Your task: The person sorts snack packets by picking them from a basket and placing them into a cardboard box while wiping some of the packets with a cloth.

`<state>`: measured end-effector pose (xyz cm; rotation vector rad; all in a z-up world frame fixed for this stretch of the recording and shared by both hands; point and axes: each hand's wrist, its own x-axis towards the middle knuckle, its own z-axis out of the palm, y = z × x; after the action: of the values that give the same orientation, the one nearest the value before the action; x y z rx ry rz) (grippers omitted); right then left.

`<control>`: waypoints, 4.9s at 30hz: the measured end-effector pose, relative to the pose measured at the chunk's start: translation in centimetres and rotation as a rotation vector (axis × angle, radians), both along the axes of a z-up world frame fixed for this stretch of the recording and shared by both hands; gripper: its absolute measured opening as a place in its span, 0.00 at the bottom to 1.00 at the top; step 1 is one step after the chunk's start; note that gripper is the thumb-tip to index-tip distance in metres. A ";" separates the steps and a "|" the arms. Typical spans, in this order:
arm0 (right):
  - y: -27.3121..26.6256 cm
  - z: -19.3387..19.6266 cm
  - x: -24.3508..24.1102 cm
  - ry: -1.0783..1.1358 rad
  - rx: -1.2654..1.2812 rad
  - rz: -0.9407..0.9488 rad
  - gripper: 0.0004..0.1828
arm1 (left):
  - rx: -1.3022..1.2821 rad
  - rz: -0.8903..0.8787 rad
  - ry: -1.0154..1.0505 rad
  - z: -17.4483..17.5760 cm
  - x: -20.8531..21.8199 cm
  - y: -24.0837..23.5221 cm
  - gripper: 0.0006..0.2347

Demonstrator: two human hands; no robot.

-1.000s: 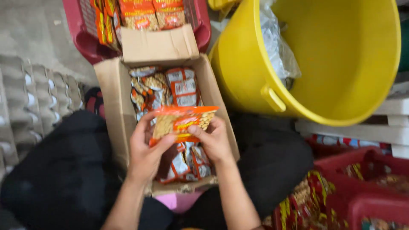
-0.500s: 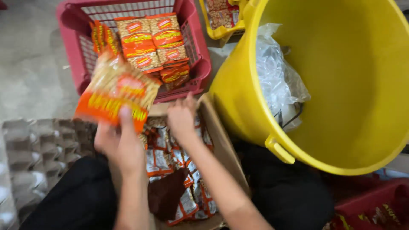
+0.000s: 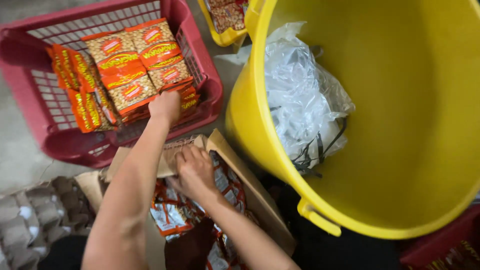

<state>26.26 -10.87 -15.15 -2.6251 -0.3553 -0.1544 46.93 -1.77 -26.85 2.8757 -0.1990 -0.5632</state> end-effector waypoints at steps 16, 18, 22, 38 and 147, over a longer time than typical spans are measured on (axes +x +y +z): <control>-0.3 0.3 1.2 -0.001 -0.013 0.004 0.28 | 0.091 -0.158 0.003 -8.3 2.1 -0.6 0.08; -0.3 0.1 1.2 -0.001 -0.006 -0.006 0.27 | 0.147 -0.245 -0.005 -10.1 2.3 -0.6 0.08; -0.2 -0.6 1.2 -0.018 -0.010 -0.019 0.27 | 0.060 -0.159 -0.024 -9.9 2.1 0.5 0.09; -2.8 -0.7 2.5 -0.044 -0.079 0.192 0.29 | -0.867 0.519 -0.882 12.0 -26.3 1.7 0.04; -12.7 -3.3 -29.9 0.870 1.448 -0.048 0.48 | -1.555 0.133 -0.444 32.8 -51.3 -3.6 0.44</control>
<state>-3.65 -23.62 -18.42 -1.0778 0.1351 0.5186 -4.41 -5.33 5.98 1.4047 -0.3095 0.2514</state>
